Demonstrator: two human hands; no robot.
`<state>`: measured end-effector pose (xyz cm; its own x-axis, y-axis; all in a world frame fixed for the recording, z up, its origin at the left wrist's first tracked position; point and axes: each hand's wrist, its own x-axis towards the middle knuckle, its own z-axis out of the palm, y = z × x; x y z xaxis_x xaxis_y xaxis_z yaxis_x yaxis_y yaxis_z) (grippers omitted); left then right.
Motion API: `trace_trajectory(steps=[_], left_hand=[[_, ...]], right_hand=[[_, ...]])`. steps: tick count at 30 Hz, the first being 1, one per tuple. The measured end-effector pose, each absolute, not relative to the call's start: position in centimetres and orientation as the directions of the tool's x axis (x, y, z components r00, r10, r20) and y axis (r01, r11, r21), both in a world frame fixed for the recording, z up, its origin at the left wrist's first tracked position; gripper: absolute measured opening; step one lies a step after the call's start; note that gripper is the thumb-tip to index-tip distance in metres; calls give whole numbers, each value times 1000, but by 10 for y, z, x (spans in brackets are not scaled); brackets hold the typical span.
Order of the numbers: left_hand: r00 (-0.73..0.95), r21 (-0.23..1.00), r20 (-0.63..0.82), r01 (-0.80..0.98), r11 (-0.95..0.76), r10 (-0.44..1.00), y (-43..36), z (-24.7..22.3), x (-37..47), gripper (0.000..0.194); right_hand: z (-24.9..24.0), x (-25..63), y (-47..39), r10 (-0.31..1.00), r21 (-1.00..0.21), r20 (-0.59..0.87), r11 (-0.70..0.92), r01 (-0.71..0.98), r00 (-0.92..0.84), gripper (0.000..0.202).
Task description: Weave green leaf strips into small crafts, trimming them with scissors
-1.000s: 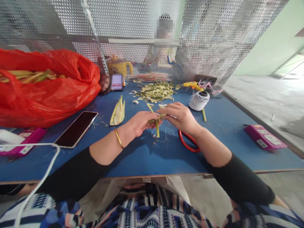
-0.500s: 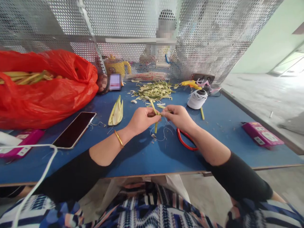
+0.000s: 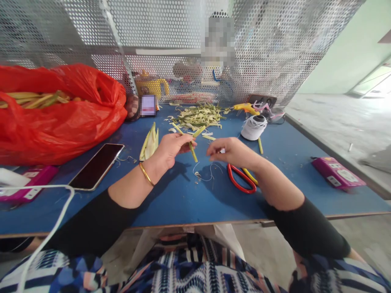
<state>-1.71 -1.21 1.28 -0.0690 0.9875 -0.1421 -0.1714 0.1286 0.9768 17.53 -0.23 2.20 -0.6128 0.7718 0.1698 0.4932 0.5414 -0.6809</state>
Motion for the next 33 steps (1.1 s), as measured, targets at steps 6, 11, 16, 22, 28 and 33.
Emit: trace_trajectory(steps=[6, 11, 16, 22, 28, 33], left_hand=[[-99, 956, -252, -180, 232, 963, -17, 15, -26, 10], [-97, 953, -270, -167, 252, 958, -18, 12, -29, 13], [-73, 948, -288, -162, 274, 955, -19, 12, -27, 13], [-47, 955, -274, -128, 266, 961, -21, 11, -25, 12], [-52, 955, -271, -139, 262, 961, -21, 10, -23, 11], [-26, 943, -290, -178, 281, 957, -21, 7, -23, 11]], right_hand=[[15, 161, -16, 586, -489, -152, 655, 576, -796, 14], [9, 154, -25, 585, -346, -174, 717, 605, -792, 8], [10, 159, -22, 599, -435, -30, 713, 550, -800, 11], [16, 169, -9, 809, -833, 100, 386, 396, -579, 12], [16, 161, -20, 656, -565, -149, 558, 608, -740, 11], [12, 151, -32, 622, -360, -209, 668, 651, -754, 11]])
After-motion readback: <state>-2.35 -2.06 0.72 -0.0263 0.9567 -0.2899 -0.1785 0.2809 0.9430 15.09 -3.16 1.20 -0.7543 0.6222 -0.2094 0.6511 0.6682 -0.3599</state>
